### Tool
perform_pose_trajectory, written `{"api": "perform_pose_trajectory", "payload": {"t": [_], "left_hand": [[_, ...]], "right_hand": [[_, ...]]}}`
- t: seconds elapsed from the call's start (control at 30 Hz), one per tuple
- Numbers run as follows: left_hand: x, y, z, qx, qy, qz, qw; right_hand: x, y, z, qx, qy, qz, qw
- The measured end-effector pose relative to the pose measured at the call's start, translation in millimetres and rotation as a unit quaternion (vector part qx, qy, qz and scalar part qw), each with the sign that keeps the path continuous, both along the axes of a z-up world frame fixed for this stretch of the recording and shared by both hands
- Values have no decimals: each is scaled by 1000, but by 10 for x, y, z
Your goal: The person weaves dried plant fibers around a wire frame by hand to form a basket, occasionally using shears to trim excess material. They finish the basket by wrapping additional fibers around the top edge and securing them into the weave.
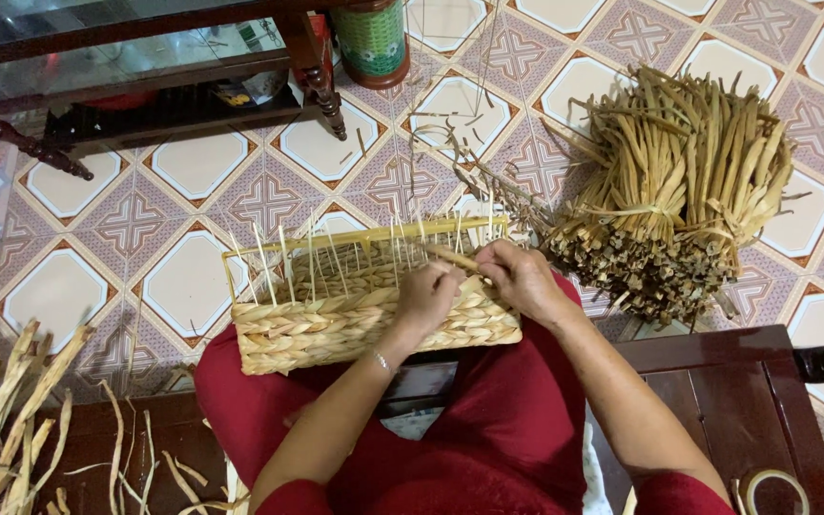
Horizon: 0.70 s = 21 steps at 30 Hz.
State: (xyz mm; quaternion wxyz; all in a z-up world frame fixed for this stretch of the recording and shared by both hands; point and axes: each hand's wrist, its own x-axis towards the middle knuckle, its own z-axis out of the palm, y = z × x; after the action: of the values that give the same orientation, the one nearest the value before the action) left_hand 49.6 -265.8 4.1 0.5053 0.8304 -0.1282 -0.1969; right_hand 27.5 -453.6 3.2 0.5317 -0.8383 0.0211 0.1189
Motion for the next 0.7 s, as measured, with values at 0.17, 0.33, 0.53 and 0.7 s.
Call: {"api": "perform_pose_trajectory", "payload": {"t": [0.17,0.33,0.53,0.7], "left_hand": [[-203,169,-392,-45,-213,-54,975],[-51,490,34,72,-446,-66,890],[23,665,-222,248,-416,-55,873],[32,735,-382,183,-331,-54,924]], "right_hand": [[38,36,-273,-148,-257,58,953],[-24,-8,-9,-169,-170,112,964],[-51,87,-229,-162,-234,90,955],[-145,193,-121,-200,-168,-57,964]]}}
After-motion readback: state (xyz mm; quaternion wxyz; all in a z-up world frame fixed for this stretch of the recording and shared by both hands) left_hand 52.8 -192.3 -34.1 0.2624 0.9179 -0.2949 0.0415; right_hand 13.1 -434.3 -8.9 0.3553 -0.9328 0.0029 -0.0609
